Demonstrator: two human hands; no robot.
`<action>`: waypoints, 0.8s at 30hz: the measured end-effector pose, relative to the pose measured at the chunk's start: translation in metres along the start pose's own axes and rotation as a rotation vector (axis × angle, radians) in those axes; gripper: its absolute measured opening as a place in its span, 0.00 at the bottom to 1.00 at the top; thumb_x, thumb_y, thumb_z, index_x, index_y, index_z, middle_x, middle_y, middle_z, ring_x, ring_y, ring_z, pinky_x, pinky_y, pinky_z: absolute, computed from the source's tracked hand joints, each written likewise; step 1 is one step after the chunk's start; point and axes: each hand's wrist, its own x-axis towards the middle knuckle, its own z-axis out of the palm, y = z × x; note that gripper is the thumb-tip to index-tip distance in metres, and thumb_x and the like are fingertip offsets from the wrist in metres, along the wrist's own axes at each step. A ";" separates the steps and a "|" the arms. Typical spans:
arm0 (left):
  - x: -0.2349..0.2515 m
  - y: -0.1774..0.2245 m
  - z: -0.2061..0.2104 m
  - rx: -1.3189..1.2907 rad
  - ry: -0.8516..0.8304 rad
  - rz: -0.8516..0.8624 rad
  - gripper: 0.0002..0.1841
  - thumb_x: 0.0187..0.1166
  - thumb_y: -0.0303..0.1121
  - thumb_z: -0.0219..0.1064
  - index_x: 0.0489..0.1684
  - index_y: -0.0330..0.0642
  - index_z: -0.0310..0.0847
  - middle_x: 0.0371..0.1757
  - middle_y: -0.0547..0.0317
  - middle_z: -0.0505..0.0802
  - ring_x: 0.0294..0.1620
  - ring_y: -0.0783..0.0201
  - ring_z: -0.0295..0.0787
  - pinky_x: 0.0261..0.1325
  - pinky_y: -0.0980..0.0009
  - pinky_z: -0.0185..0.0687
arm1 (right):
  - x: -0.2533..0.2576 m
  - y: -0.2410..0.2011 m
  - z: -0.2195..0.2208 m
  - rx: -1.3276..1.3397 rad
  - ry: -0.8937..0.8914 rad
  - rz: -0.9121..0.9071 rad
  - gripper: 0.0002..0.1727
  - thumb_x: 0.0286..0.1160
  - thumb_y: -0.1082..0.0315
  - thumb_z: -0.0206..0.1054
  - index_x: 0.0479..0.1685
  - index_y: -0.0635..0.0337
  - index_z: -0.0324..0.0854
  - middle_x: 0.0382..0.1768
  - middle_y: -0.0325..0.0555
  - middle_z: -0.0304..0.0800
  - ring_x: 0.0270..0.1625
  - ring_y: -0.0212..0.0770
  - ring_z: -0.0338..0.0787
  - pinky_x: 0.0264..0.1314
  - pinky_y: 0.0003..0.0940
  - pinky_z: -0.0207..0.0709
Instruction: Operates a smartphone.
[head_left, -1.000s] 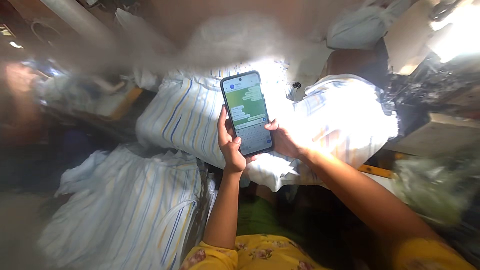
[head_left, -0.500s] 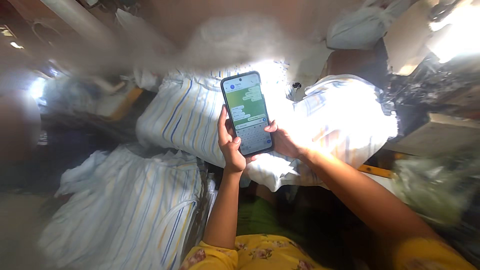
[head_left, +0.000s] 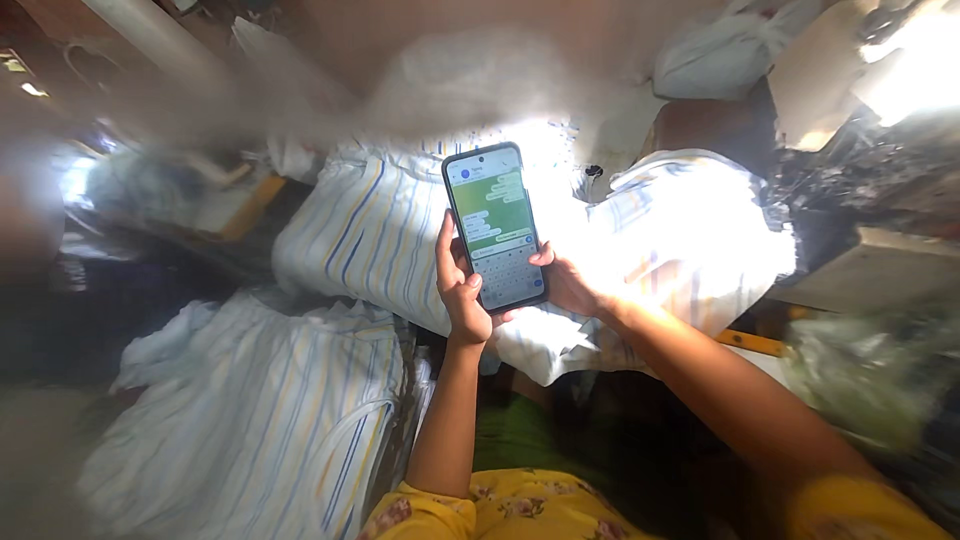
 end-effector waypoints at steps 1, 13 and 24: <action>0.000 0.000 0.000 0.001 0.005 -0.004 0.40 0.79 0.56 0.62 0.90 0.52 0.53 0.70 0.75 0.83 0.67 0.74 0.83 0.69 0.70 0.82 | 0.000 0.000 0.000 0.004 -0.010 -0.001 0.15 0.79 0.60 0.53 0.61 0.44 0.76 0.47 0.38 0.96 0.48 0.36 0.96 0.44 0.35 0.92; 0.000 -0.001 0.000 -0.008 0.001 0.000 0.40 0.79 0.56 0.62 0.90 0.50 0.52 0.70 0.75 0.83 0.67 0.75 0.83 0.69 0.71 0.82 | 0.000 0.001 -0.001 0.009 -0.011 -0.021 0.15 0.80 0.63 0.51 0.59 0.43 0.76 0.47 0.37 0.96 0.47 0.36 0.97 0.43 0.35 0.93; -0.001 0.003 0.002 0.065 0.053 -0.037 0.42 0.79 0.54 0.59 0.90 0.42 0.48 0.68 0.72 0.84 0.65 0.75 0.83 0.69 0.71 0.82 | -0.007 -0.009 0.007 -0.207 -0.048 -0.023 0.36 0.53 0.87 0.58 0.68 0.49 0.67 0.50 0.32 0.94 0.48 0.33 0.96 0.48 0.31 0.92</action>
